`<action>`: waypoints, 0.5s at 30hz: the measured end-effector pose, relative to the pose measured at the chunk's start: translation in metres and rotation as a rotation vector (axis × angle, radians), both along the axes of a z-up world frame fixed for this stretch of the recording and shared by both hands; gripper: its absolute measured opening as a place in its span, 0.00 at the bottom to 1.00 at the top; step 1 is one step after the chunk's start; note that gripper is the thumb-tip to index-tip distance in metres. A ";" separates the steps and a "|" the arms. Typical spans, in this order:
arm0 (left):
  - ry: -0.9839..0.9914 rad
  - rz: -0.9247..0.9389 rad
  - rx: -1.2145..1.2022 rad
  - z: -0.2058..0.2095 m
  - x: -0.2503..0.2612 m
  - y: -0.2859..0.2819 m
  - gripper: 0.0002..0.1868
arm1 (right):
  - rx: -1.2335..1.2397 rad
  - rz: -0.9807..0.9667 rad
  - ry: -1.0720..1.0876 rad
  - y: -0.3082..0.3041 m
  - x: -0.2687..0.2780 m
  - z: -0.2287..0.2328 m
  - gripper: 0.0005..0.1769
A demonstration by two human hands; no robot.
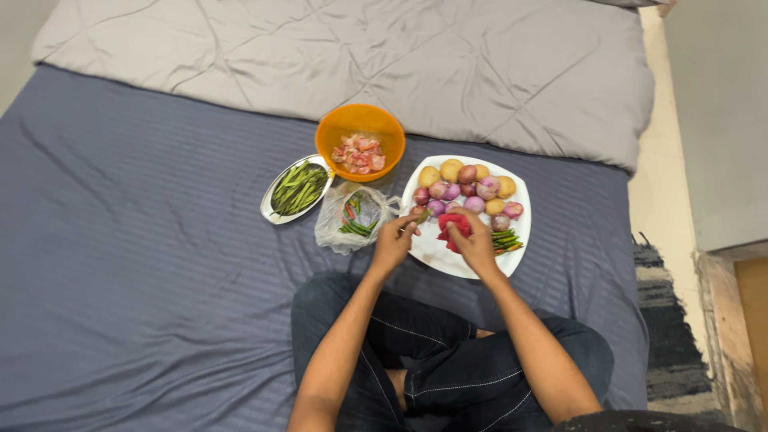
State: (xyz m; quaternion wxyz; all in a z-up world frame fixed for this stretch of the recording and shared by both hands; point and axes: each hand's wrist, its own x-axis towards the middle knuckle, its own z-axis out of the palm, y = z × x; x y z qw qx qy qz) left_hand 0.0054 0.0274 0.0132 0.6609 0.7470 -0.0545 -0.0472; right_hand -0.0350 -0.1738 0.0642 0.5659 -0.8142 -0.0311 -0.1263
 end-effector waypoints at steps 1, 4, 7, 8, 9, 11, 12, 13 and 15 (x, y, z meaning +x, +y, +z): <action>0.030 -0.048 -0.095 -0.007 0.000 -0.007 0.15 | -0.159 -0.008 -0.069 0.001 -0.004 0.003 0.15; 0.096 -0.104 -0.259 -0.022 -0.001 -0.022 0.15 | -0.353 -0.005 -0.151 0.015 -0.010 0.010 0.16; 0.104 -0.106 -0.284 -0.026 -0.003 -0.028 0.15 | -0.404 -0.014 -0.171 0.023 -0.013 0.011 0.17; 0.075 -0.100 -0.239 -0.025 -0.004 -0.027 0.15 | -0.422 -0.032 -0.178 0.026 -0.012 0.011 0.16; 0.077 -0.099 -0.239 -0.023 -0.007 -0.026 0.15 | -0.422 -0.031 -0.175 0.026 -0.010 0.012 0.16; 0.044 -0.133 -0.174 -0.019 -0.008 -0.025 0.14 | -0.239 -0.139 -0.047 0.022 -0.003 0.015 0.13; 0.046 -0.135 -0.175 -0.018 -0.008 -0.025 0.14 | -0.240 -0.140 -0.045 0.021 -0.003 0.016 0.13; 0.051 -0.145 -0.210 -0.018 -0.008 -0.027 0.15 | -0.278 -0.116 -0.068 0.021 -0.003 0.017 0.14; 0.057 -0.154 -0.246 -0.021 -0.007 -0.027 0.15 | -0.318 -0.092 -0.091 0.023 -0.007 0.018 0.14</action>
